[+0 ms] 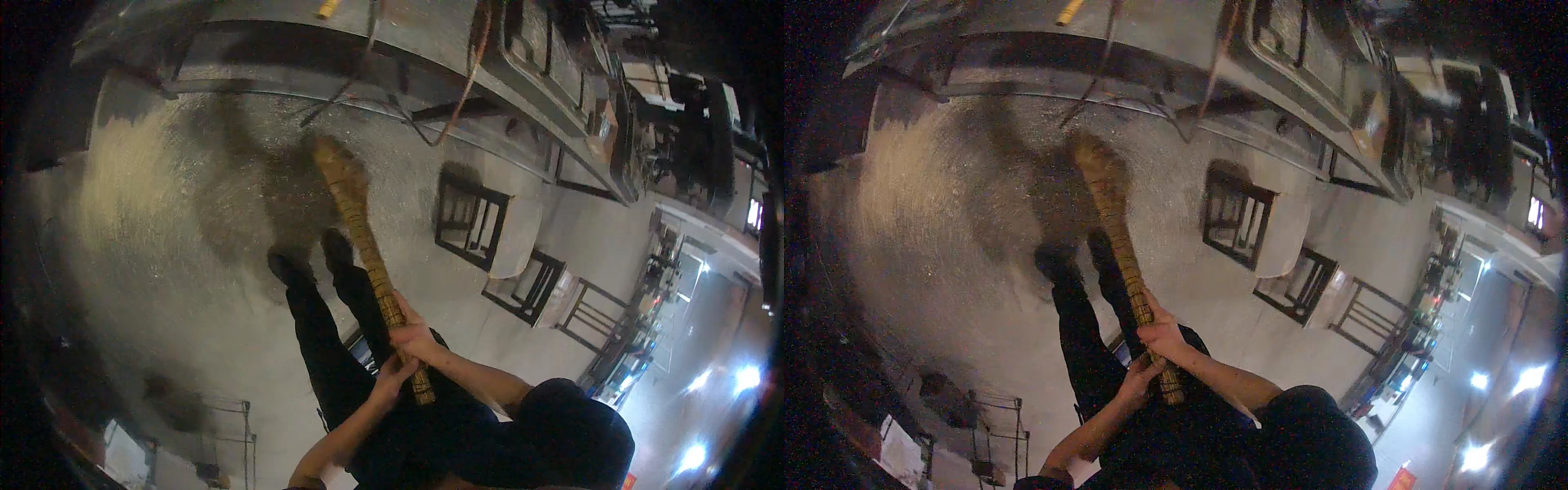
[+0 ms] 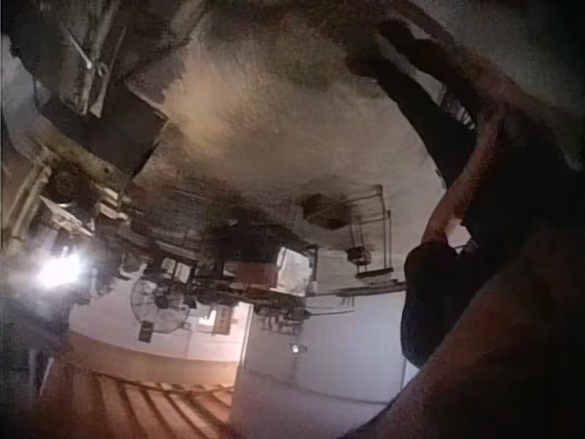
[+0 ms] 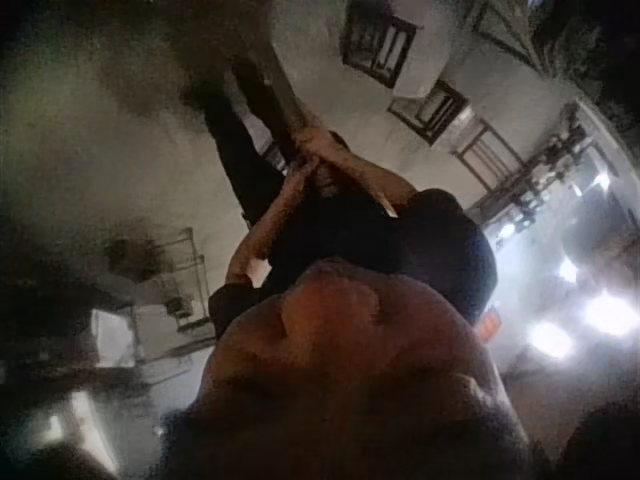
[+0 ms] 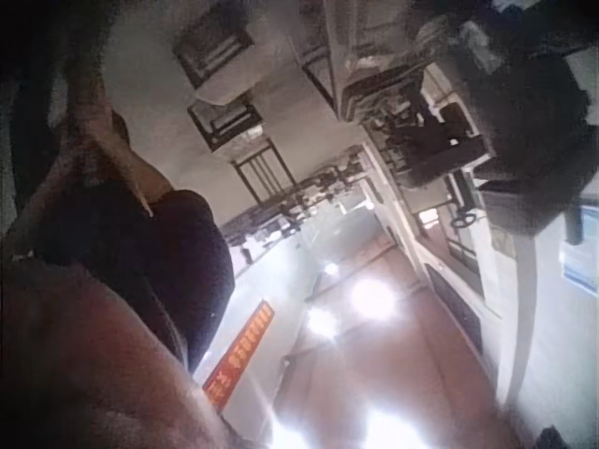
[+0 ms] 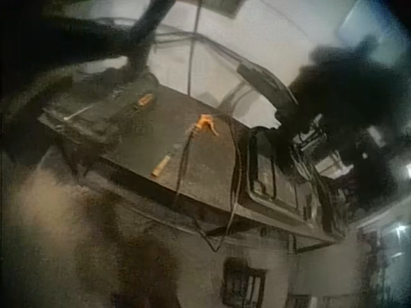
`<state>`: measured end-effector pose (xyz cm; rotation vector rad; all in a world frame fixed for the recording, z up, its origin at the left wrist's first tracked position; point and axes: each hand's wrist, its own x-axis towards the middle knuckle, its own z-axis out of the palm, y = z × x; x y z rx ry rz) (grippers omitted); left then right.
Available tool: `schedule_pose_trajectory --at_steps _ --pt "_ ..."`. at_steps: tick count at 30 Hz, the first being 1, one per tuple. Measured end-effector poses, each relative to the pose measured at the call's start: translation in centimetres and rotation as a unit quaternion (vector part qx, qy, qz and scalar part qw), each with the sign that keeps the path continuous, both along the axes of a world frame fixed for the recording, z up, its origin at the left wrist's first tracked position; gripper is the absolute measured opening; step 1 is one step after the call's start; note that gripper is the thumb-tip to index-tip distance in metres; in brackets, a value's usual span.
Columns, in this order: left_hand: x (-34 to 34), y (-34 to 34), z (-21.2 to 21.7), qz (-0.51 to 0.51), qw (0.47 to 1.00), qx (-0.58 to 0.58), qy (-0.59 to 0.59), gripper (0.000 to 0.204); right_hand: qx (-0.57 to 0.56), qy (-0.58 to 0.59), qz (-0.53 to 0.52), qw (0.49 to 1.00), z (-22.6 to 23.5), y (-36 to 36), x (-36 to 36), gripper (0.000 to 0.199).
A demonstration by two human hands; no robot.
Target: The person sweeps metal shavings and debris from the workshop floor using a straw broom. They gather the debris into a pile and continue sweeping around machinery and along the walls.
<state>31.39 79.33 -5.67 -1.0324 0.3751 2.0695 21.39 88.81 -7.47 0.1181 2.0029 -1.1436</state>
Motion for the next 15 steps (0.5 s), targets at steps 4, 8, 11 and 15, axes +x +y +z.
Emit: schedule_pose_trajectory --at_steps 4,8,11,15 --pt "-0.2 2.4 0.1 -0.120 0.982 -0.118 0.081 0.053 0.022 0.011 -0.142 0.990 -1.5 2.9 2.1 0.072" --pt "-2.9 3.2 -3.7 -0.213 0.948 -0.107 0.213 0.046 0.030 0.053 -0.270 0.961 -5.5 6.7 3.9 0.066" --pt "-5.7 4.0 -8.7 -0.290 0.914 -0.096 0.268 0.036 0.051 0.005 -0.388 0.920 -13.8 10.3 4.3 0.062" --pt "-10.1 3.0 -17.2 -0.280 0.952 0.000 0.120 0.041 0.000 -0.218 -0.553 0.804 -21.8 11.5 -6.6 0.045"
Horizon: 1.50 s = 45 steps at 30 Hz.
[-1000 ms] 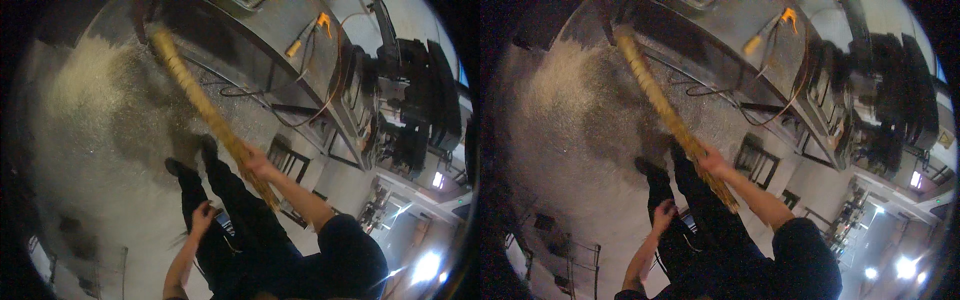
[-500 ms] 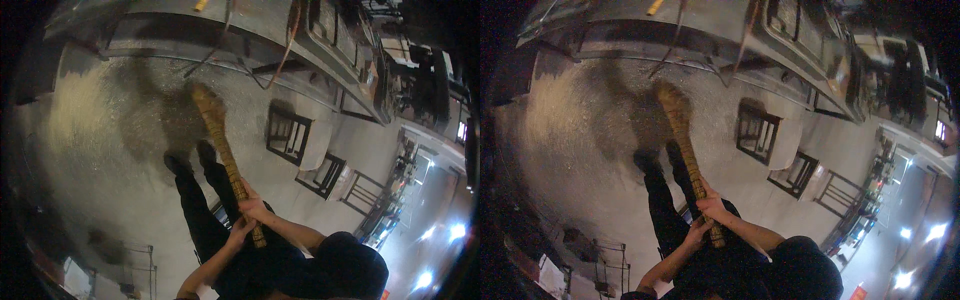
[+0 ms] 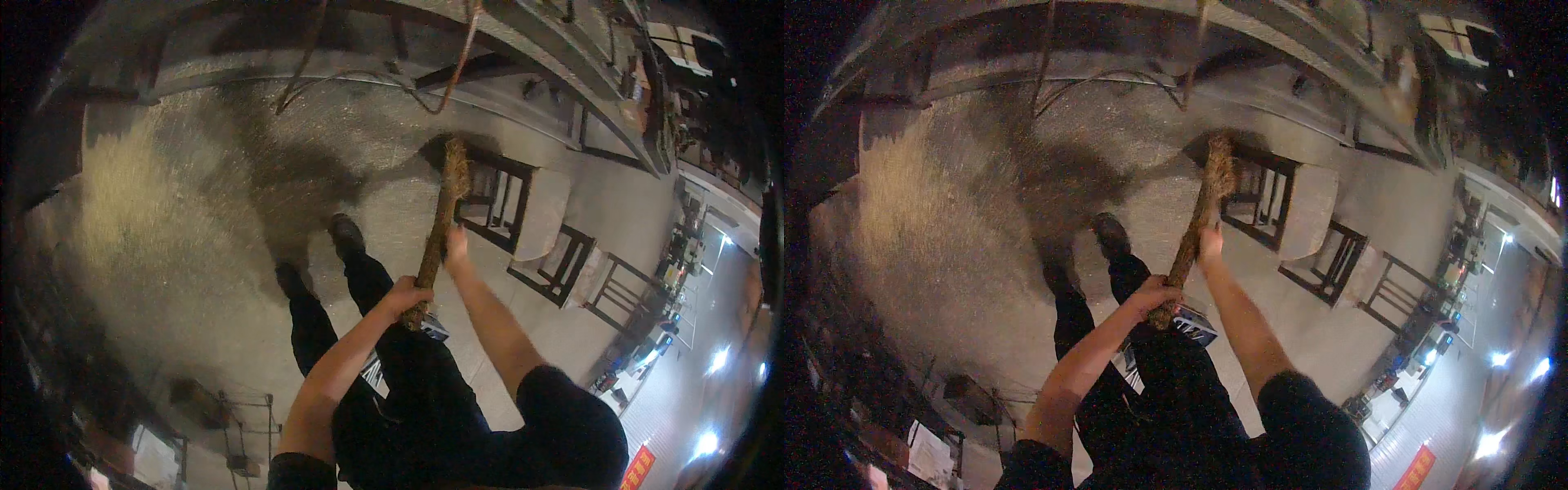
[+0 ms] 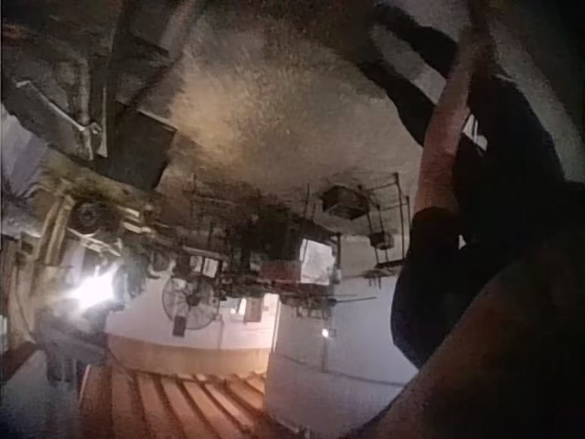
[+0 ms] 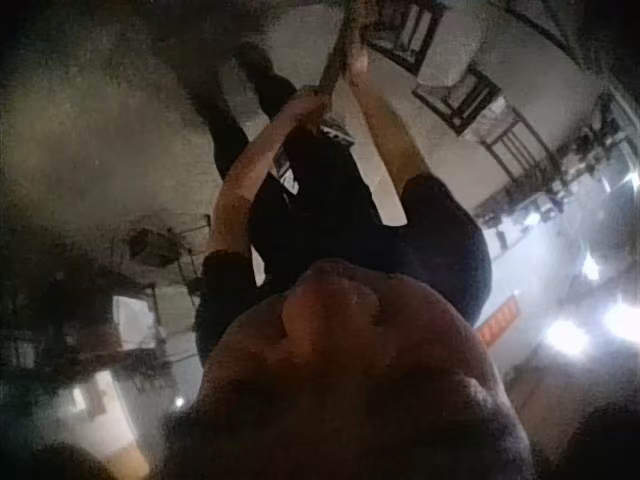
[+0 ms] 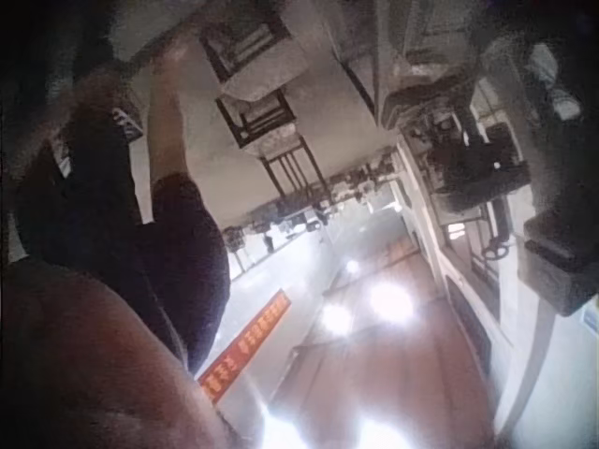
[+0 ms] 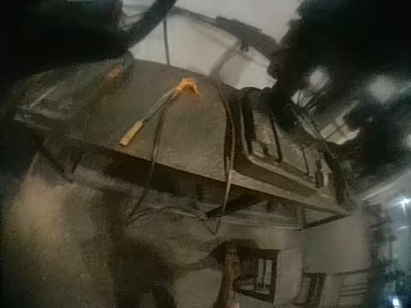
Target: The person sweeps metal shavings and debris from the workshop floor using a straw broom. They gather the debris into a pile and continue sweeping around machinery and along the walls.
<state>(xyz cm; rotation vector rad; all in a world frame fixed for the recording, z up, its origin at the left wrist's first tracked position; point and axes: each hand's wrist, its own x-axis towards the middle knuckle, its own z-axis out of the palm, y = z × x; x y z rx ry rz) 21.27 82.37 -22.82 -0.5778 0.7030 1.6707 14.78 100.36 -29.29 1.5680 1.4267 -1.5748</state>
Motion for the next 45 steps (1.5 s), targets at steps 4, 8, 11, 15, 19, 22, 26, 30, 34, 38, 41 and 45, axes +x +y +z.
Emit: schedule_pose_trajectory --at_steps 4,8,11,15,19,22,26,30,34,38,41,45 --pt "-3.0 -6.5 -3.6 0.044 0.998 0.035 -0.026 0.042 0.115 0.067 0.172 0.976 -6.9 -4.2 -6.1 0.038" --pt "0.9 -14.0 -3.6 0.141 0.983 -0.109 -0.039 0.046 0.221 0.143 0.435 0.861 -13.3 -11.5 -2.8 0.051" --pt "5.5 -17.8 -0.6 0.149 0.977 -0.147 -0.049 0.051 0.242 0.179 0.460 0.835 -12.0 -19.5 0.4 0.078" --pt "10.9 -17.9 5.0 0.083 0.988 -0.117 0.053 0.047 0.170 0.368 0.419 0.812 -4.6 -22.0 6.2 0.079" --pt "13.0 -15.3 1.2 0.087 0.982 -0.125 0.113 0.041 0.067 0.144 0.239 0.958 -1.7 -17.4 6.4 0.074" --pt "4.7 -17.5 -5.5 0.038 0.989 -0.132 0.063 0.037 0.250 0.054 0.283 0.924 -9.4 -18.5 -1.2 0.055" --pt "-2.5 -23.5 -9.0 -0.018 0.983 -0.139 0.115 0.040 0.294 0.135 0.517 0.792 -20.0 -18.0 -7.9 0.020" --pt "9.6 -27.3 -9.1 0.147 0.970 -0.187 0.042 0.056 0.257 0.170 0.552 0.774 -16.9 -31.1 -0.5 0.051" --pt "14.9 -26.0 -2.7 0.089 0.983 -0.124 0.099 0.059 0.126 0.281 0.485 0.818 -10.3 -29.2 6.8 0.068" --pt "12.9 -26.2 -6.6 0.064 0.989 -0.104 0.086 0.063 0.124 0.174 0.363 0.907 -11.8 -22.8 6.3 0.082" --pt "4.7 -29.4 -12.4 -0.008 0.962 -0.184 0.202 0.051 0.203 0.063 0.289 0.933 -14.8 -28.3 -1.6 0.070" --pt "-5.4 -35.6 -19.6 0.053 0.942 -0.157 0.291 0.052 0.437 0.079 0.345 0.827 -25.5 -29.9 -13.5 0.089"
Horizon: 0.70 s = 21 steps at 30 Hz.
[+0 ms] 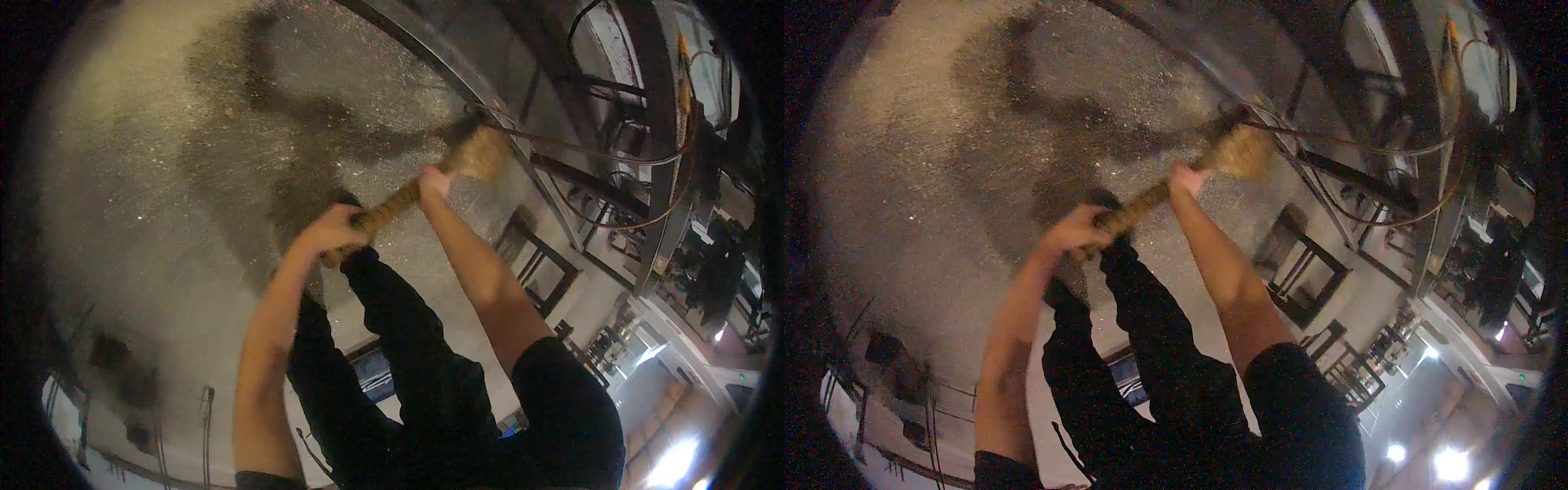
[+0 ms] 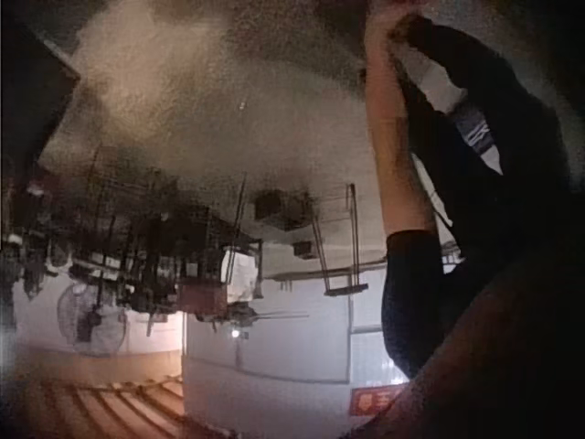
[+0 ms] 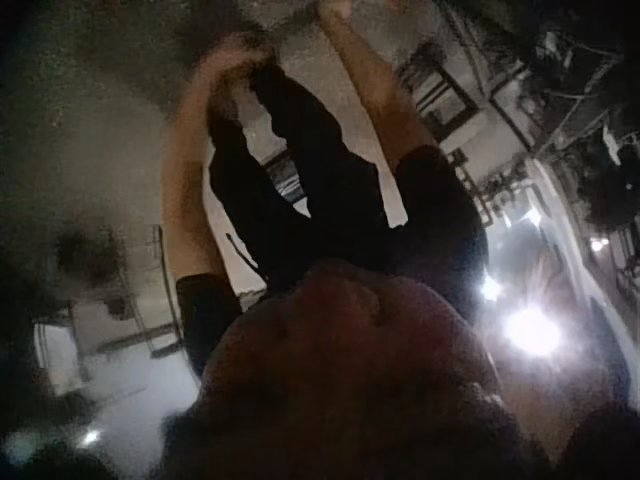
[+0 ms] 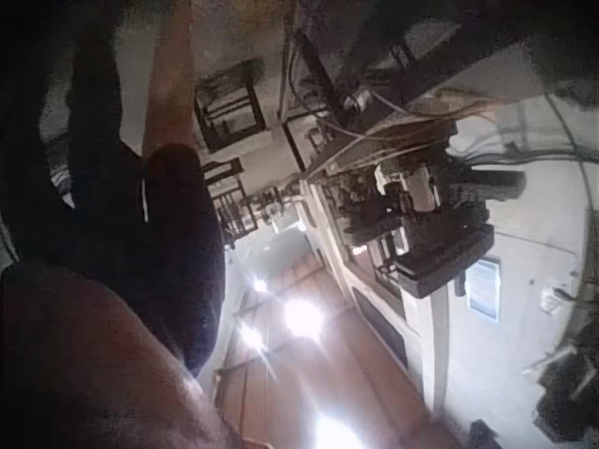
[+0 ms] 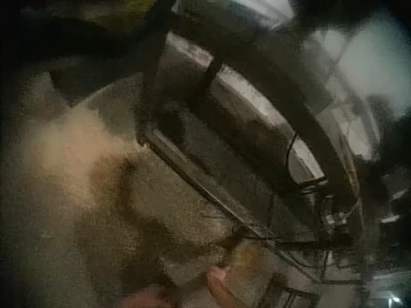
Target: The person sweeps metal shavings and debris from the workshop floor using a straw broom. They gather the debris into a pile and continue sweeping around machinery and along the walls.
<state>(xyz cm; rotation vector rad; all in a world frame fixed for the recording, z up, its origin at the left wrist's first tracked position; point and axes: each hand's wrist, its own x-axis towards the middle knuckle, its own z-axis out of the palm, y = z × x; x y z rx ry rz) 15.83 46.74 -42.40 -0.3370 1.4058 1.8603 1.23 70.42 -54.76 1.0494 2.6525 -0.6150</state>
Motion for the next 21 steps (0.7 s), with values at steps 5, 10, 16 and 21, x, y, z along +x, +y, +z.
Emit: schedule_pose_trajectory --at_steps 5,10,16,21 --pt "11.0 -2.3 -0.5 0.324 0.941 -0.023 -0.098 0.054 -0.144 -0.046 0.281 0.948 2.2 -17.7 4.6 0.085" --pt "18.5 0.2 8.0 0.490 0.830 0.096 -0.249 0.050 -0.297 -0.147 0.410 0.850 8.9 -23.7 13.0 0.097" --pt "27.5 1.0 19.1 0.370 0.910 -0.003 -0.187 0.053 -0.404 -0.111 0.268 0.868 19.5 -18.5 22.4 0.092" --pt "18.3 -2.1 12.9 0.128 0.973 0.023 -0.189 0.058 -0.212 -0.011 0.171 0.962 9.9 -5.9 16.6 0.093"
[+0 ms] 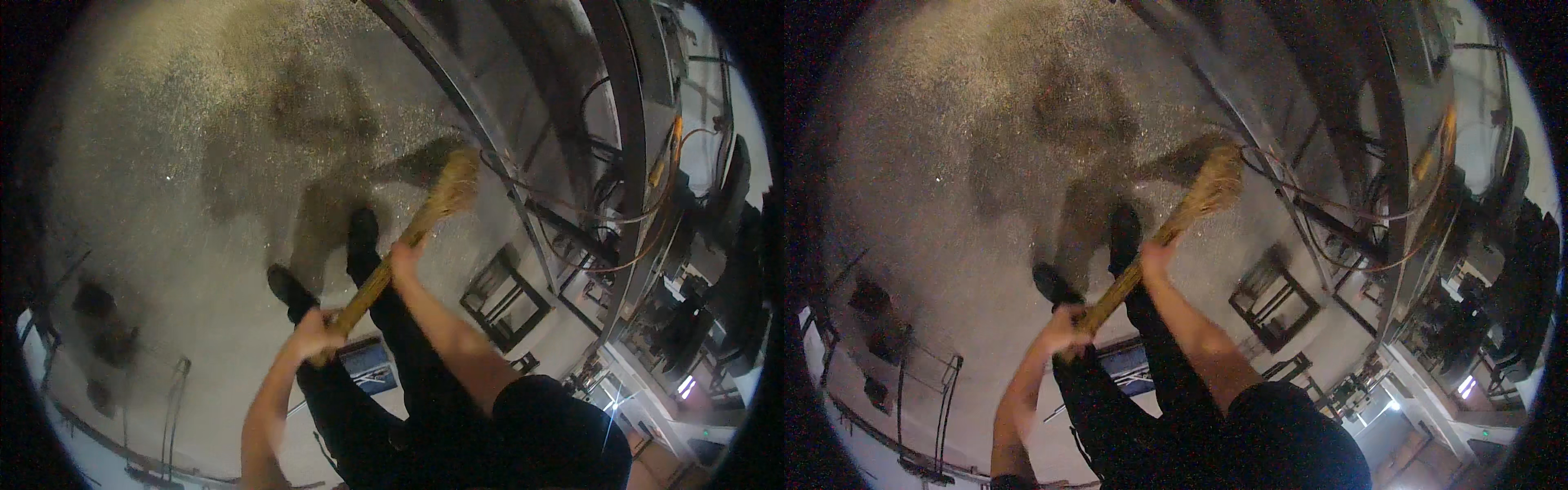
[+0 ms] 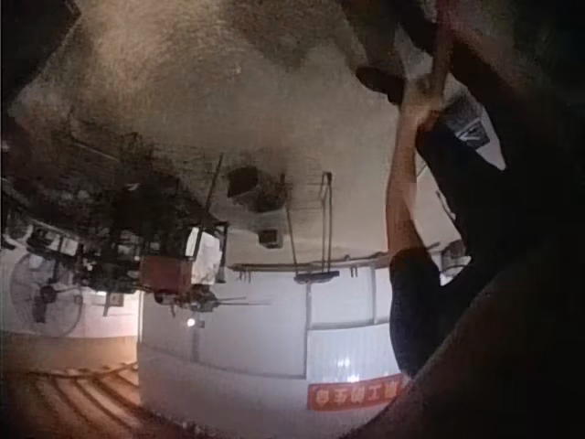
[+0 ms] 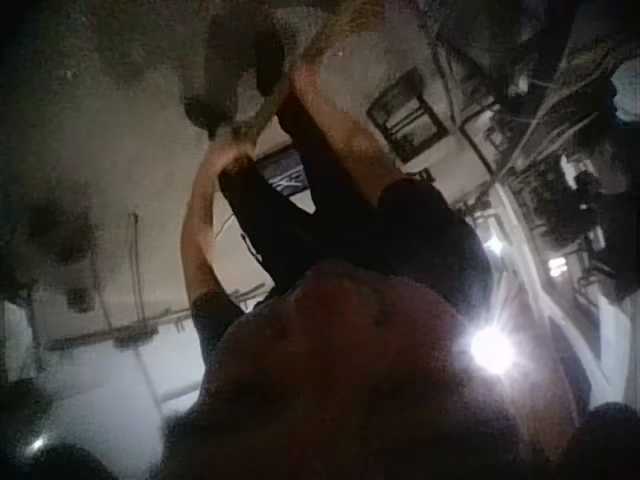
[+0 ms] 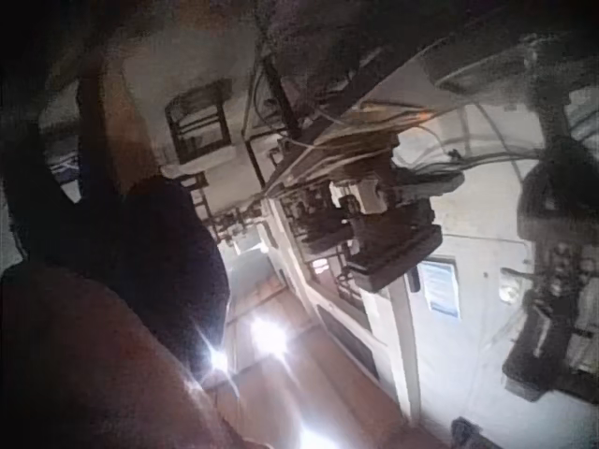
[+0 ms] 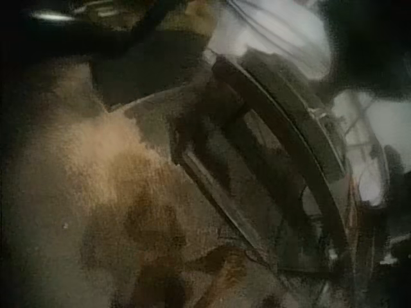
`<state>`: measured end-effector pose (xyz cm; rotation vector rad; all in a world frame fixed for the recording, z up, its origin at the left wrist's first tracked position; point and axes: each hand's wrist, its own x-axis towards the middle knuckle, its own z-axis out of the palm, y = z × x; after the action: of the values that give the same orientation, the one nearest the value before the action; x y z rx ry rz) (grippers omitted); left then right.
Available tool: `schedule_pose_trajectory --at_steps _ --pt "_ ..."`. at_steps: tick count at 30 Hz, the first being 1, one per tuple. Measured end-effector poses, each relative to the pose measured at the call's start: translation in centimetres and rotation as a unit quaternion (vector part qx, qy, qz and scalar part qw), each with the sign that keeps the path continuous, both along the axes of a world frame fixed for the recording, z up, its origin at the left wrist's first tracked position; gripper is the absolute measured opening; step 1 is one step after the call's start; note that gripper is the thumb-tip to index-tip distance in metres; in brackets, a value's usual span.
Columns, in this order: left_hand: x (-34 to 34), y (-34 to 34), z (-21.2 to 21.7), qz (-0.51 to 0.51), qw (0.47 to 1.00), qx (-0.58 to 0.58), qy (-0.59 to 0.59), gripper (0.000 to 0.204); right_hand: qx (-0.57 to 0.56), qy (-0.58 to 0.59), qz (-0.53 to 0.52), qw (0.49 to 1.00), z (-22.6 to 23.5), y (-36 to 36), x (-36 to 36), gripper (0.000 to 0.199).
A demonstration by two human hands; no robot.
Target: The person sweeps metal shavings and debris from the workshop floor using a straw broom. They gather the debris into a pile and continue sweeping around machinery and along the walls.
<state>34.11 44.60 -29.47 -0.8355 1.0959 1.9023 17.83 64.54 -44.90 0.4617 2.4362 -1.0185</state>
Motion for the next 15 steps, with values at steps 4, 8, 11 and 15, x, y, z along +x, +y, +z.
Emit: schedule_pose_trajectory --at_steps 4,8,11,15 --pt "-9.7 -3.1 -13.0 0.011 0.994 -0.064 0.090 0.061 0.053 -0.054 -0.034 0.997 -6.3 -6.2 -13.4 0.093" --pt "-11.5 -11.2 -17.6 0.084 0.985 -0.069 0.133 0.059 0.041 0.065 0.032 0.997 -10.4 -15.0 -14.9 0.093" --pt "-11.7 -9.5 -22.3 0.332 0.933 0.054 0.130 0.060 0.152 0.172 0.287 0.930 -14.3 -20.9 -20.7 0.082" --pt "-12.2 -11.0 -23.8 0.470 0.879 0.009 0.077 0.062 0.076 0.143 0.296 0.941 -12.5 -34.5 -18.6 0.063"
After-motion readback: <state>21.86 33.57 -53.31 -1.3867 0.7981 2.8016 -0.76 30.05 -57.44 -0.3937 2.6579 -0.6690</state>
